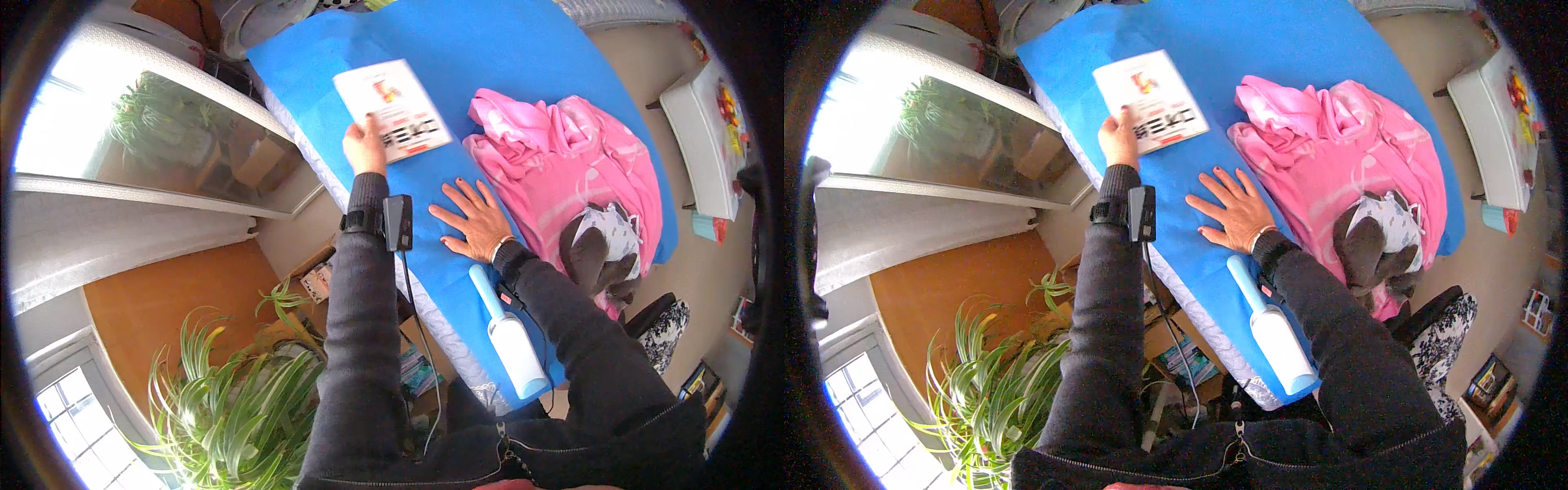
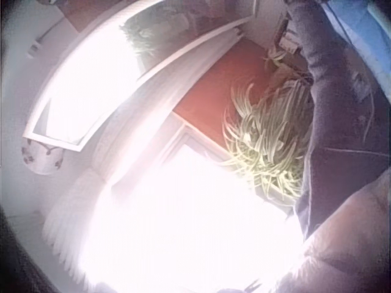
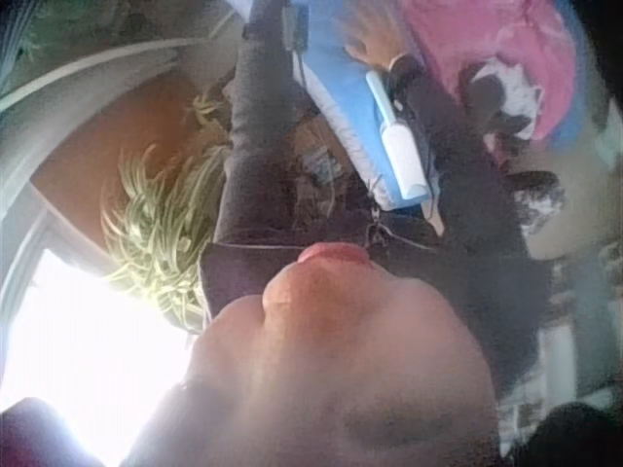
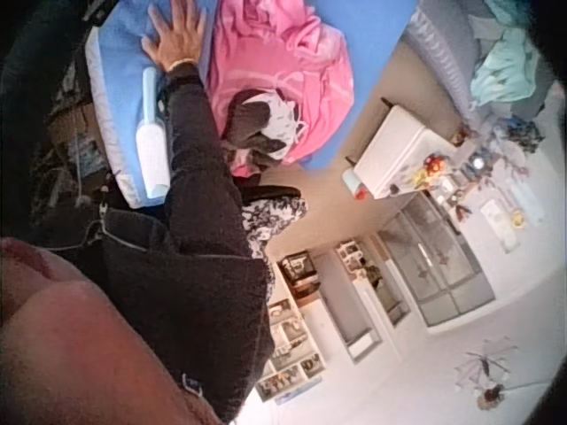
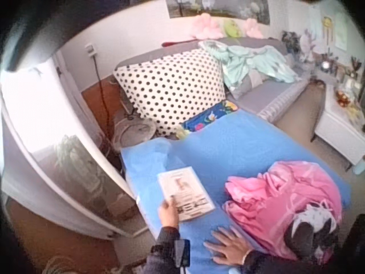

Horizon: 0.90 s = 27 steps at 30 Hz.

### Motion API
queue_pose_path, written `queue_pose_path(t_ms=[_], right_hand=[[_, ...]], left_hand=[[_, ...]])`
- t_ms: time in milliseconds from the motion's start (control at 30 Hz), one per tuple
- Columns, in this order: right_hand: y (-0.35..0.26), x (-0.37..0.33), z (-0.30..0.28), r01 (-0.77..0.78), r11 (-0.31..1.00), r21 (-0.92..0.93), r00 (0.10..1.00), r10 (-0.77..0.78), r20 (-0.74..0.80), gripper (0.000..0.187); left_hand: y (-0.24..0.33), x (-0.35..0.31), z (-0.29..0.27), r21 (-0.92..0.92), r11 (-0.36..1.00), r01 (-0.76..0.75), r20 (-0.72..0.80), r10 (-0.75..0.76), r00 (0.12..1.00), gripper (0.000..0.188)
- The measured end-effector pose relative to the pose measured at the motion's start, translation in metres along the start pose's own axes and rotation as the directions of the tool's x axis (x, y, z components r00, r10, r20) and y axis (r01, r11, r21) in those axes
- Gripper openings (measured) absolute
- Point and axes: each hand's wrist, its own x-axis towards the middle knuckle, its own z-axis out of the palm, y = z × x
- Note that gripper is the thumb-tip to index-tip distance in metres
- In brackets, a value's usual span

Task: The person wipes a table with a cloth, moves a cardboard box from the sofa to a chair, and rearranges cushions and blankets on the sofa. They also adjust a potted plant on a shelf.

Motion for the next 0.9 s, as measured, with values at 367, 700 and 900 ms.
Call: queue_pose_path(t_ms=[367,700,900], right_hand=[[-0.002,0.0,0.001,0.002,1.0,-0.017,0.999,-0.002,-0.033,0.055],[0.002,0.001,0.004,-0.012,0.999,0.041,1.0,0.013,-0.021,0.059],[0.003,0.003,0.002,-0.047,0.995,0.089,0.999,0.048,-0.006,0.06]], left_hand=[[0.005,-0.028,-0.048,0.905,0.356,-0.233,-0.027,0.596,0.802,0.06],[0.034,0.111,-0.03,0.683,0.463,-0.565,0.257,0.571,0.779,0.028],[-0.001,0.198,0.003,0.77,0.276,-0.575,0.491,0.318,0.811,0.038]])
